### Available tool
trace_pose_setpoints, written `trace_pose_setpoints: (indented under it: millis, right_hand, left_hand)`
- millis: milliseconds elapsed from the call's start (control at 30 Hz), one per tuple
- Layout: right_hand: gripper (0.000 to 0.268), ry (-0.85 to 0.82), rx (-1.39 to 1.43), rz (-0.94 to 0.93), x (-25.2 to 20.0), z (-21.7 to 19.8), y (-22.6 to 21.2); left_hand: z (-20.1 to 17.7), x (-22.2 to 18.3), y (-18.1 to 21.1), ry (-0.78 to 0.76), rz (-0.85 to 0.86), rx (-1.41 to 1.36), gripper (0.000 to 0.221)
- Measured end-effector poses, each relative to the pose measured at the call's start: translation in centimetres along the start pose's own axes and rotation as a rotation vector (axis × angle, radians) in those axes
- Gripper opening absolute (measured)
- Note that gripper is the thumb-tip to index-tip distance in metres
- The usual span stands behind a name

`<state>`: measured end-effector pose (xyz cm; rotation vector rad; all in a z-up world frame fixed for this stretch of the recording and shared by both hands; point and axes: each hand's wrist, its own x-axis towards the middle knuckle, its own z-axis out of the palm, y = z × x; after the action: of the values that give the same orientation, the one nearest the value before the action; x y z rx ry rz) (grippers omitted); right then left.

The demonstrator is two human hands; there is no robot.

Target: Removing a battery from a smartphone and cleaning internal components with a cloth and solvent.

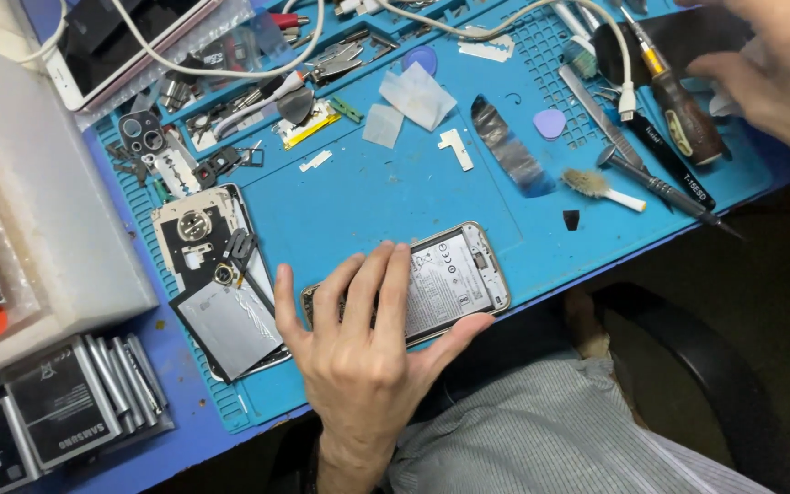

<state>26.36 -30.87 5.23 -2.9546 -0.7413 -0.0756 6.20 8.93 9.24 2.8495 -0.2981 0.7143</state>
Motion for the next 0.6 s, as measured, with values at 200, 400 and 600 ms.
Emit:
trace_pose_setpoints:
  millis: [200,400,600]
  right_hand:
    - [0.078,-0.035,-0.012,-0.238,2.1,1.5,3.5]
    - [0.088,-0.112,0.023,-0.049,2.3,2.9,4.7]
    - [0.078,-0.055,0.151,0.130,1.9,10.3,14.3]
  left_hand:
    - [0.4,-0.3,-0.3,0.041,0.003,0.012,0.074]
    - [0.3,-0.3,-0.4,0.037,-0.003,0.000,0.071]
    - [0.0,0.0,-0.3,0.040,-0.015,-0.038,0.070]
